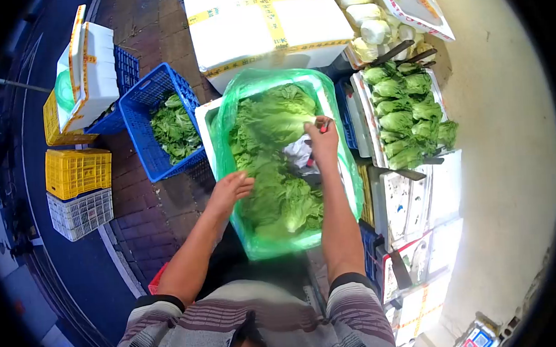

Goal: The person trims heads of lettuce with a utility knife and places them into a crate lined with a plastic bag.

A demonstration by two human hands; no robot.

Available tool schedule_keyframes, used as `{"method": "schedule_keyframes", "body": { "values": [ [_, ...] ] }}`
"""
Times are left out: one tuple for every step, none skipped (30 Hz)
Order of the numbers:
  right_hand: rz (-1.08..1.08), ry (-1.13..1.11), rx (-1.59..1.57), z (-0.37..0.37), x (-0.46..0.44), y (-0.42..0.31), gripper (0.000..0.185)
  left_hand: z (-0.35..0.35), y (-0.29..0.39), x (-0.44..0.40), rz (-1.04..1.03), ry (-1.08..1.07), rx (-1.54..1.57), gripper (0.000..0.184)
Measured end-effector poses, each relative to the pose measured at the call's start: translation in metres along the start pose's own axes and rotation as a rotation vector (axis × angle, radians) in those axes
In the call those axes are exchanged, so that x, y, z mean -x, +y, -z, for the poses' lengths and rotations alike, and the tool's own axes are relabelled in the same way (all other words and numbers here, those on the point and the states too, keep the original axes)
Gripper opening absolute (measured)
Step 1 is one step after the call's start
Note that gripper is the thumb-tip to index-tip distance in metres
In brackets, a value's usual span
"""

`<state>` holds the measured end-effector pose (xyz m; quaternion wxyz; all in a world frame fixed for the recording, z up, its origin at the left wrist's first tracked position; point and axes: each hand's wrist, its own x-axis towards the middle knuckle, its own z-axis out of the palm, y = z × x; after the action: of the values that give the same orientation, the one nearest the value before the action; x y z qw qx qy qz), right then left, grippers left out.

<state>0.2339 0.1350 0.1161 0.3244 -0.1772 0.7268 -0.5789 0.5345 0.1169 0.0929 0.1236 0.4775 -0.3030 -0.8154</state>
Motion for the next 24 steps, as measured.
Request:
{"method": "schedule_keyframes", "body": {
  "values": [
    [0.111,0.003,0.007,-0.004,0.010,0.003,0.039,-0.012,0.004,-0.006,0.056,-0.038,0.116,0.073],
    [0.199,0.008,0.147,-0.006,0.020,0.005,0.039,-0.023,0.009,-0.013,0.106,-0.060,0.245,0.077],
    [0.195,-0.001,0.180,-0.010,0.031,0.006,0.037,-0.036,0.019,-0.016,0.159,-0.077,0.376,0.082],
    [0.274,-0.031,0.223,-0.012,0.046,0.001,0.037,-0.046,0.025,-0.021,0.212,-0.091,0.506,0.086],
    [0.348,-0.062,0.264,-0.015,0.062,-0.006,0.037,-0.053,0.026,-0.029,0.193,-0.160,0.592,0.082],
    [0.401,-0.058,0.273,-0.020,0.073,-0.007,0.038,-0.059,0.028,-0.038,0.172,-0.228,0.678,0.079],
    [0.448,-0.079,0.286,-0.022,0.083,-0.004,0.039,-0.066,0.027,-0.045,0.147,-0.274,0.777,0.078],
    [0.498,-0.098,0.299,-0.023,0.090,-0.002,0.039,-0.074,0.027,-0.052,0.126,-0.323,0.876,0.077],
    [0.548,-0.116,0.313,-0.024,0.096,0.000,0.040,-0.083,0.024,-0.058,0.106,-0.347,0.990,0.079],
    [0.593,-0.130,0.291,-0.024,0.103,0.001,0.041,-0.087,0.020,-0.060,0.090,-0.368,1.105,0.082],
    [0.607,-0.141,0.287,-0.023,0.110,0.001,0.042,-0.087,0.017,-0.060,0.099,-0.350,1.098,0.078],
    [0.627,-0.150,0.282,-0.023,0.118,-0.006,0.042,-0.089,0.021,-0.058,0.103,-0.335,1.090,0.075],
    [0.652,-0.157,0.277,-0.020,0.124,-0.011,0.043,-0.092,0.025,-0.056,0.106,-0.327,1.078,0.071],
    [0.609,-0.186,0.262,-0.013,0.130,-0.005,0.043,-0.092,0.027,-0.046,0.078,-0.358,1.076,0.061],
    [0.732,-0.166,0.288,-0.010,0.137,-0.015,0.043,-0.089,0.028,-0.043,0.028,-0.337,0.978,0.060],
    [0.567,-0.187,0.264,0.000,0.148,-0.017,0.042,-0.085,0.025,-0.042,-0.017,-0.317,0.878,0.058],
    [0.403,-0.200,0.238,0.010,0.161,-0.019,0.042,-0.081,0.023,-0.041,-0.059,-0.303,0.775,0.057],
    [0.317,-0.135,0.152,0.019,0.168,-0.012,0.043,-0.071,0.013,-0.050,-0.052,-0.302,0.623,0.054],
    [0.241,-0.052,0.067,0.028,0.171,-0.006,0.045,-0.068,0.016,-0.048,-0.071,-0.359,0.499,0.051],
    [0.143,-0.016,0.025,0.033,0.175,-0.010,0.045,-0.069,0.013,-0.052,-0.163,-0.379,0.381,0.048],
    [0.027,0.026,0.081,0.042,0.176,-0.010,0.041,-0.078,0.025,-0.042,-0.112,-0.408,0.334,0.052],
    [-0.091,0.061,0.133,0.052,0.178,-0.009,0.038,-0.094,0.032,-0.038,-0.140,-0.471,0.290,0.061],
    [-0.040,0.109,0.117,0.058,0.176,0.000,0.036,-0.113,0.043,-0.027,-0.123,-0.496,0.312,0.066],
    [-0.090,0.206,0.035,0.066,0.176,-0.005,0.034,-0.126,0.043,-0.027,-0.165,-0.518,0.266,0.071]
  ]
}}
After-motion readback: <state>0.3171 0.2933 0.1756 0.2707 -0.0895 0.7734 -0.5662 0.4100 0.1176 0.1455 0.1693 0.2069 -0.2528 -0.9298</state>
